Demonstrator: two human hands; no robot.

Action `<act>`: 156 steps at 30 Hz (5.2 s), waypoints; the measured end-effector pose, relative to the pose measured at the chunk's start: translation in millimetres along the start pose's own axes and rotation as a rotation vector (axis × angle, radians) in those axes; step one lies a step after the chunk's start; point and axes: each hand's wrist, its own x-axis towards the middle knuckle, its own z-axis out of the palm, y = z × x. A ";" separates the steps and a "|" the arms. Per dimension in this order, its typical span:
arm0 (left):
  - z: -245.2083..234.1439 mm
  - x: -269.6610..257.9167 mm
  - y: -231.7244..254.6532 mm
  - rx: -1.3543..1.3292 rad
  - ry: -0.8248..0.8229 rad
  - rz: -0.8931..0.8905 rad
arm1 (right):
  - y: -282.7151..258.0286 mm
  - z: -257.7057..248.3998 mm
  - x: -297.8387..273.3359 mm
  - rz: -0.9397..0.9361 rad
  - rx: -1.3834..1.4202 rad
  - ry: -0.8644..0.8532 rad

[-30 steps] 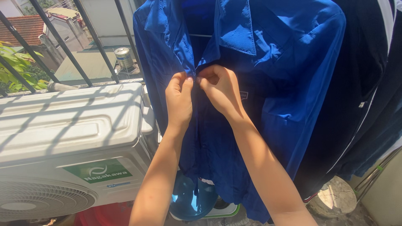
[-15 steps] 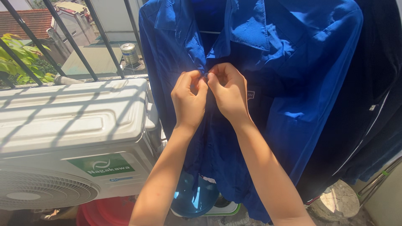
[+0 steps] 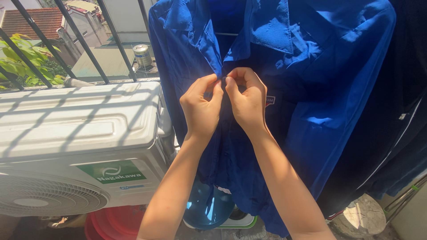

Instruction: The person removes wet clothes from a top-loading washing machine, including a blue shirt, pink shorts, and a white t-shirt. They place each item on a hanger and hang them on a balcony railing to dry.

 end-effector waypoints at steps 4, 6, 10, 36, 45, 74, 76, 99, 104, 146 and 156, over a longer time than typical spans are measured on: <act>0.3 -0.8 -0.4 -0.020 -0.011 0.017 | -7.6 -1.7 4.9 0.013 -0.074 0.007; -1.2 -1.8 -0.7 -0.033 -0.031 -0.018 | -12.5 -4.0 8.1 0.016 -0.068 -0.019; -4.7 -5.6 -1.1 0.018 -0.026 0.109 | -22.3 -5.1 8.9 -0.044 -0.181 -0.021; -9.4 2.0 19.8 -0.041 -0.023 -0.086 | -26.5 -18.1 26.8 0.083 -0.069 -0.212; -3.2 5.8 14.5 -0.518 -0.053 -0.618 | -16.4 -18.5 28.2 0.254 0.156 -0.253; 30.7 -14.3 15.0 -0.007 0.133 -0.166 | -13.0 -0.9 6.2 0.345 0.286 0.074; 26.0 -12.0 15.4 -0.019 0.107 -0.135 | -13.7 -5.8 9.5 0.485 0.361 0.035; -42.7 26.9 33.0 -0.015 -0.422 -0.338 | -40.0 -10.3 -13.9 0.483 0.303 -0.080; -34.0 21.9 -5.8 -0.647 -0.462 -0.807 | -32.1 -12.6 -22.5 0.300 0.252 -0.138; -60.4 -90.8 -40.2 0.023 -0.155 -0.353 | 27.4 32.4 -103.3 -0.118 -0.537 -0.037; -66.5 -87.1 -27.4 0.083 -0.221 -0.316 | 7.9 14.3 -111.3 0.385 0.008 -0.099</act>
